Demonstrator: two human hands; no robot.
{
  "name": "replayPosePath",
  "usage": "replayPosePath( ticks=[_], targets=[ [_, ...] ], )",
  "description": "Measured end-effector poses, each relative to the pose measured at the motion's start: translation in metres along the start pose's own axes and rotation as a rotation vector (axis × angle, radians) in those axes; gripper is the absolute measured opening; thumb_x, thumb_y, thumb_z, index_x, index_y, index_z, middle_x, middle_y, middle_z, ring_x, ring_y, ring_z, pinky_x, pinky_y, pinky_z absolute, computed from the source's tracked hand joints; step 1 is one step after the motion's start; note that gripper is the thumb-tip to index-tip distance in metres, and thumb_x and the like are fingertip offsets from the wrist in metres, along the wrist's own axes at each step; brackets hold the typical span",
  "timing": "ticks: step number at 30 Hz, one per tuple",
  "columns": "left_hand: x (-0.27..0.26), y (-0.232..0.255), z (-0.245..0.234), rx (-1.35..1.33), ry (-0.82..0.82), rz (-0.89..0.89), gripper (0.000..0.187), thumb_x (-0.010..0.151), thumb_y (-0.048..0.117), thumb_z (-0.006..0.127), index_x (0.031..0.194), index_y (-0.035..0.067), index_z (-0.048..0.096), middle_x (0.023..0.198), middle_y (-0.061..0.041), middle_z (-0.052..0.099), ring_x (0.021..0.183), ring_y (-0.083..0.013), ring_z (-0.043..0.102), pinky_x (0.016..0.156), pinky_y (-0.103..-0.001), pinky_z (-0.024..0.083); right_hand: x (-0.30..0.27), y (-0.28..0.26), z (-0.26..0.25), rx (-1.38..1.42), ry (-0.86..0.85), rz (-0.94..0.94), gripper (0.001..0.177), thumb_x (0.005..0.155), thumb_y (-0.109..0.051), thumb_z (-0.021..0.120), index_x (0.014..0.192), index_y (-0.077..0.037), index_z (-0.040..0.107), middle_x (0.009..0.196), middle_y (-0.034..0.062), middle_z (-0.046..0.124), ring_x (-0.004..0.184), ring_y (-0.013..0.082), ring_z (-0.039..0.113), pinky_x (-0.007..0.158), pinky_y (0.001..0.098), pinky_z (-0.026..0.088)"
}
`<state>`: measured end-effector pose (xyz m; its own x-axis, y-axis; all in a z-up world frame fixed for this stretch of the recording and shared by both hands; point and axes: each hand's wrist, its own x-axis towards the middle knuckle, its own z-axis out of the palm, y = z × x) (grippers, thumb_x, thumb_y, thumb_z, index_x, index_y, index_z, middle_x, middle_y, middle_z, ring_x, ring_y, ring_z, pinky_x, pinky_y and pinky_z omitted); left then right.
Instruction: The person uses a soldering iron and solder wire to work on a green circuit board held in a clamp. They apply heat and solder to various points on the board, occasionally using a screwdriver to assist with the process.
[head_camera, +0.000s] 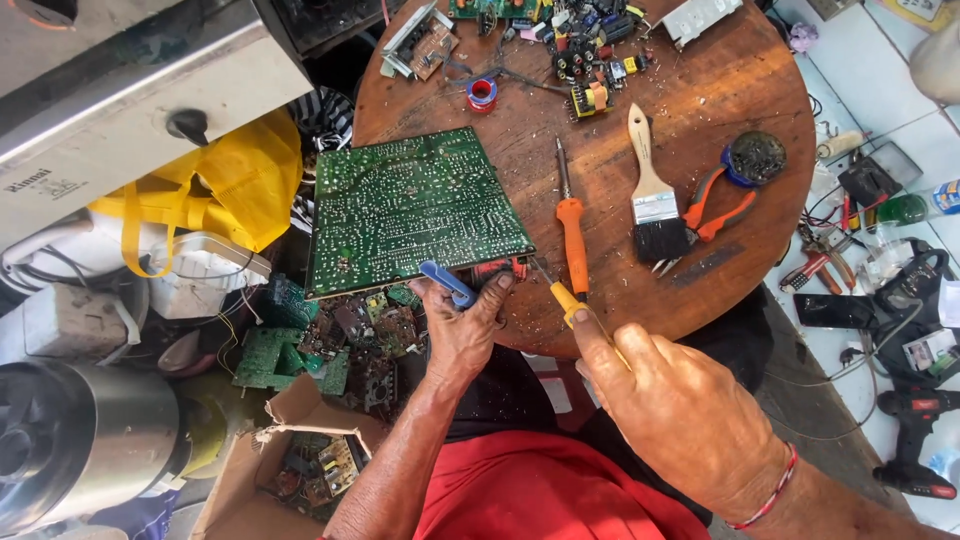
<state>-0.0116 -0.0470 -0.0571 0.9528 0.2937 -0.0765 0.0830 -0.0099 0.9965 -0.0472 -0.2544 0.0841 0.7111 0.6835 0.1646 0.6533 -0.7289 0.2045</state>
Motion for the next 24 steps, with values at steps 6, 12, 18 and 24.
replayPosePath(
  ticks=[6, 12, 18, 24],
  targets=[
    [-0.004, -0.006, 0.003, -0.008, -0.036, 0.013, 0.044, 0.092, 0.028, 0.079, 0.055, 0.018, 0.058, 0.052, 0.007, 0.06, 0.066, -0.0125, 0.071, 0.121, -0.053, -0.032, -0.003, -0.007, 0.008, 0.562, -0.067, 0.291, 0.061, 0.091, -0.036, 0.071, 0.143, -0.008, 0.056, 0.107, 0.0091, 0.068, 0.088, 0.0308, 0.072, 0.071, 0.0429, 0.06],
    [-0.004, -0.012, 0.005, 0.007, 0.006, 0.071, 0.048, 0.091, 0.029, 0.079, 0.061, 0.021, 0.043, 0.061, 0.013, 0.047, 0.072, -0.0101, 0.057, 0.125, -0.05, -0.011, -0.008, -0.031, 0.018, 0.427, -0.094, 0.305, 0.059, 0.095, -0.039, 0.064, 0.146, -0.01, 0.051, 0.097, 0.0053, 0.062, 0.084, 0.0275, 0.07, 0.065, 0.0406, 0.058],
    [0.001, -0.025, 0.01, 0.101, 0.134, 0.014, 0.019, 0.084, 0.036, 0.083, 0.089, 0.021, 0.072, 0.111, -0.005, 0.058, 0.125, -0.0204, 0.041, 0.123, -0.041, 0.016, -0.004, -0.033, 0.012, 1.025, -0.007, 0.427, 0.054, 0.102, -0.024, 0.042, 0.149, 0.002, 0.044, 0.142, 0.0227, 0.058, 0.13, 0.0356, 0.058, 0.113, 0.0405, 0.04],
    [-0.005, 0.016, -0.004, 0.244, -0.126, -0.266, 0.053, 0.096, 0.046, 0.067, 0.06, 0.02, 0.037, 0.055, 0.005, 0.04, 0.058, -0.0145, 0.043, 0.086, -0.035, 0.041, -0.017, -0.046, 0.041, 1.571, -0.131, 0.864, 0.063, 0.097, -0.034, 0.05, 0.154, -0.01, 0.045, 0.106, 0.007, 0.072, 0.083, 0.0144, 0.074, 0.084, 0.0282, 0.064]
  ],
)
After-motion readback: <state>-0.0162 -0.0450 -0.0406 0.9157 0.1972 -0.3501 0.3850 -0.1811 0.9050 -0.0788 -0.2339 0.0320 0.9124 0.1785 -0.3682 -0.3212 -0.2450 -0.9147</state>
